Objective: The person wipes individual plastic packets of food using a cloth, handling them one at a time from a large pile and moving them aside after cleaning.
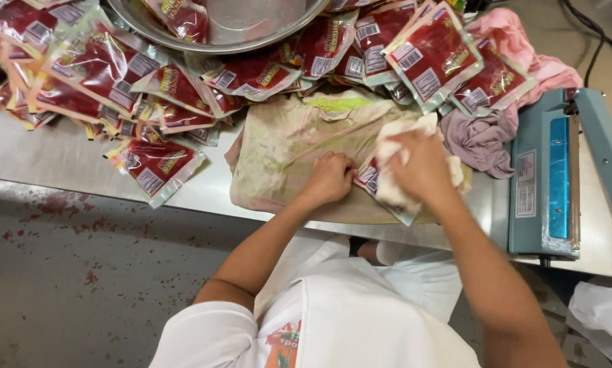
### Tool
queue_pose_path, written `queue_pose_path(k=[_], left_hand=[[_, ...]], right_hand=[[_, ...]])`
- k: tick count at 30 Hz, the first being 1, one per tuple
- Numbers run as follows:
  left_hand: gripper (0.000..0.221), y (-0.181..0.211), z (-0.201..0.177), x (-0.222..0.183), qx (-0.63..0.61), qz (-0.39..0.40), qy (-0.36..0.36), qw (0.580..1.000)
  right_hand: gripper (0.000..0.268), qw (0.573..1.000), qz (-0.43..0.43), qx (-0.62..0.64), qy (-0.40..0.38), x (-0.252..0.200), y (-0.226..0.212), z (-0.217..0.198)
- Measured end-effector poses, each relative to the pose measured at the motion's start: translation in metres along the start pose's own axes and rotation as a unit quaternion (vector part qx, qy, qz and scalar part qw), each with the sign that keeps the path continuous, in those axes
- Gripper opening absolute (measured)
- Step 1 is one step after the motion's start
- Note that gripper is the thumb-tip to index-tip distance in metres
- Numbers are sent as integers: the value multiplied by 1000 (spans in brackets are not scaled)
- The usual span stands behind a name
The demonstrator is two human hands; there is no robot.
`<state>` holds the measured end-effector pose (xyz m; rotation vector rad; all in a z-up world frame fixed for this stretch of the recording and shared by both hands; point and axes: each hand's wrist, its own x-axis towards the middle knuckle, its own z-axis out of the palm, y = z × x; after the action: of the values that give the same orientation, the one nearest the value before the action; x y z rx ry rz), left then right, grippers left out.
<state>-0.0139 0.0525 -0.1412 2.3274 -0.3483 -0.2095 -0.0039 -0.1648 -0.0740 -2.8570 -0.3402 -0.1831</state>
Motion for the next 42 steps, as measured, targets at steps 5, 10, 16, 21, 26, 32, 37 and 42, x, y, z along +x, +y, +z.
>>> queue_pose_path(k=[5, 10, 16, 21, 26, 32, 37, 42], left_hand=[[16, 14, -5, -4, 4, -11, 15, 1000], [16, 17, -13, -8, -5, -6, 12, 1000], [18, 19, -29, -9, -25, 5, -24, 999], [14, 4, -5, -8, -1, 9, -12, 1000], [12, 29, -17, -27, 20, 11, 55, 998], [11, 4, -7, -5, -12, -1, 17, 1000], [11, 7, -6, -7, -19, -17, 15, 1000], [13, 15, -14, -6, -16, -17, 5, 1000]], right_hand=[[40, 991, -80, -89, 62, -93, -30, 35], [29, 980, -13, -160, 120, -115, 71, 34], [30, 986, -23, -59, 154, -65, 81, -15], [51, 994, -89, -70, -5, -37, -41, 2], [31, 997, 11, -65, -28, 3, -22, 39], [29, 997, 27, -21, 65, 10, -3, -9], [35, 994, -29, -92, -55, -102, -8, 27], [39, 975, 67, -206, 42, -90, 76, 19]])
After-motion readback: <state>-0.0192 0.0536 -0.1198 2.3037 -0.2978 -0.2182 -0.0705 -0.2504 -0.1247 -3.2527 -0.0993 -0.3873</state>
